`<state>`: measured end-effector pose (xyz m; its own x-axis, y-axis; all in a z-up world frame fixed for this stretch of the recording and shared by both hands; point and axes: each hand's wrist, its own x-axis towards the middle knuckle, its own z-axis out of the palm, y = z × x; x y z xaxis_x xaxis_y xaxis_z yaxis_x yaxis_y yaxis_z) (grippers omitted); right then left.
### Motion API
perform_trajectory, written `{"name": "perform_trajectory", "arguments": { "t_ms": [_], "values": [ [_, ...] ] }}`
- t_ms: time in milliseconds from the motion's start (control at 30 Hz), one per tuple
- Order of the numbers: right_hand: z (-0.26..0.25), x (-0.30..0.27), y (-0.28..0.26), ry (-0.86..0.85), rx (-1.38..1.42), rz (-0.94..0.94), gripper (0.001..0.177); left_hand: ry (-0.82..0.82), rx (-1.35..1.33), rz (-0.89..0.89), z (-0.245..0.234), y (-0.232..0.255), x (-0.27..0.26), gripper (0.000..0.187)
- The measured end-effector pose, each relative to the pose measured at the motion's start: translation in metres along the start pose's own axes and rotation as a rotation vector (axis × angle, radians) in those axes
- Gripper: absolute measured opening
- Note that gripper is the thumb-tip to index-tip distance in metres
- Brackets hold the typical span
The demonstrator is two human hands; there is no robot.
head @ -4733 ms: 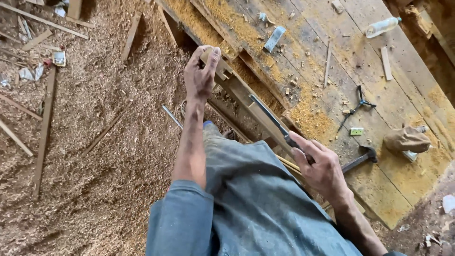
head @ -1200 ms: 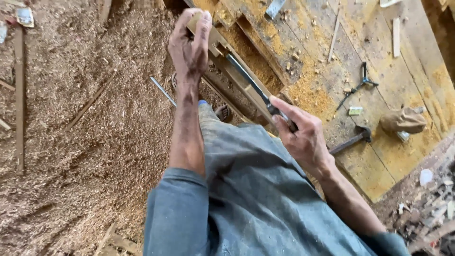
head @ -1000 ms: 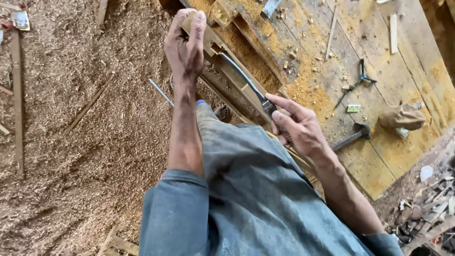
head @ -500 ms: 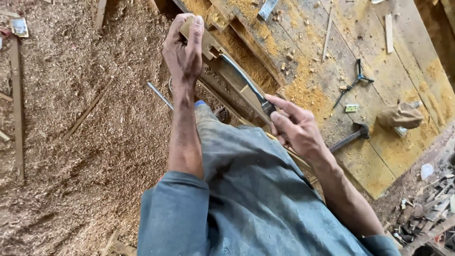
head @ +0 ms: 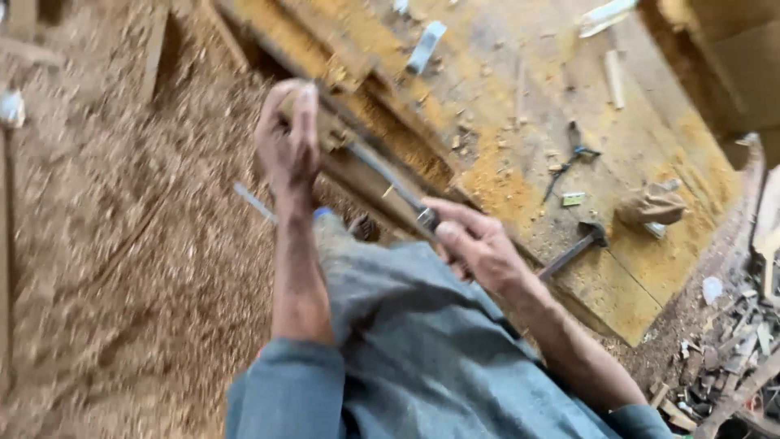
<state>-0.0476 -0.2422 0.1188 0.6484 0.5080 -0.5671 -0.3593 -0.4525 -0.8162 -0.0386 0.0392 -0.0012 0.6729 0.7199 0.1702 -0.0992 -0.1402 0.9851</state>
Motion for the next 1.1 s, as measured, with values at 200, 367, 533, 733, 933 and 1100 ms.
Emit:
{"name": "perform_trajectory", "arguments": {
  "t_ms": [200, 367, 533, 733, 933, 1100],
  "values": [
    [0.011, -0.03, -0.005, 0.293, -0.72, -0.445, 0.053, -0.008, 0.143, -0.021, -0.006, -0.027, -0.003, 0.023],
    [0.023, -0.015, -0.001, 0.342, -0.785, -0.534, 0.055, -0.059, 0.149, -0.004, -0.006, -0.021, -0.004, 0.026],
    [0.021, -0.014, -0.004, 0.349, -0.698, -0.526, 0.052, -0.061, 0.156, -0.028, -0.003, -0.021, -0.001, 0.025],
    [0.015, -0.01, -0.007, 0.323, -0.723, -0.529, 0.048, 0.024, 0.128, -0.106, -0.002, -0.015, 0.001, 0.019],
    [0.002, -0.011, 0.005, 0.19, -0.765, -0.573, 0.05, -0.082, 0.129, 0.085, -0.003, -0.035, 0.001, 0.022],
    [0.006, -0.005, 0.008, 0.199, -0.787, -0.55, 0.049, -0.03, 0.21, 0.088, -0.001, -0.047, 0.002, 0.017]
  ]
}}
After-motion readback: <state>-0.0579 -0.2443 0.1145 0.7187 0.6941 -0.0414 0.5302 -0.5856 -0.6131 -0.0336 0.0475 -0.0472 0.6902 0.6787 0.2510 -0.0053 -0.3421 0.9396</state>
